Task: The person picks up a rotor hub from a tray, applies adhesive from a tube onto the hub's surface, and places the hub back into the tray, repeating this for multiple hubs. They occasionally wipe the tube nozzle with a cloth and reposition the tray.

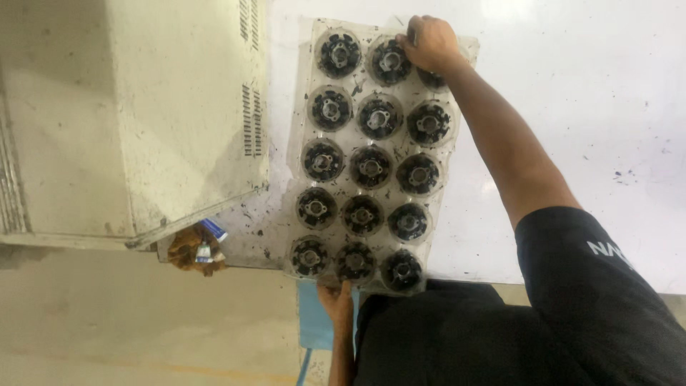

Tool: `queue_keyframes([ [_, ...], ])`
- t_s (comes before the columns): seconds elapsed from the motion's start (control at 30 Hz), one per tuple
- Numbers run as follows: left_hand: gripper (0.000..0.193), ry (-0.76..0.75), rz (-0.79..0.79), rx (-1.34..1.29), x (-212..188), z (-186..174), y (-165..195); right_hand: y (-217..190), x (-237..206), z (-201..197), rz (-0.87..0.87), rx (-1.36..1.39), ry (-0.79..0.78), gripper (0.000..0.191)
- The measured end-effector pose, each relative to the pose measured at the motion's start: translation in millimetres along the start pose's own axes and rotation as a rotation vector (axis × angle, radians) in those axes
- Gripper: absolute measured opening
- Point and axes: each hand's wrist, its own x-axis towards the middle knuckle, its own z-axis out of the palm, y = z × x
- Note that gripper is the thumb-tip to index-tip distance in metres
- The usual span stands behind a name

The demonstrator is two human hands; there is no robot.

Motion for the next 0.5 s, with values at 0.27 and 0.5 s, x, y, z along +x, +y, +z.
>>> queue_keyframes([
  [0.27, 0.047, -0.087, -0.046, 0.426, 72, -37, 20, 63, -96, -15, 0.262, 0.035, 0.125, 0.033],
  [0.5, 0.079, -0.382, 0.128, 0.489, 111, -15, 36, 123, -205, -41, 0.613, -0.031, 0.135, 0.036],
])
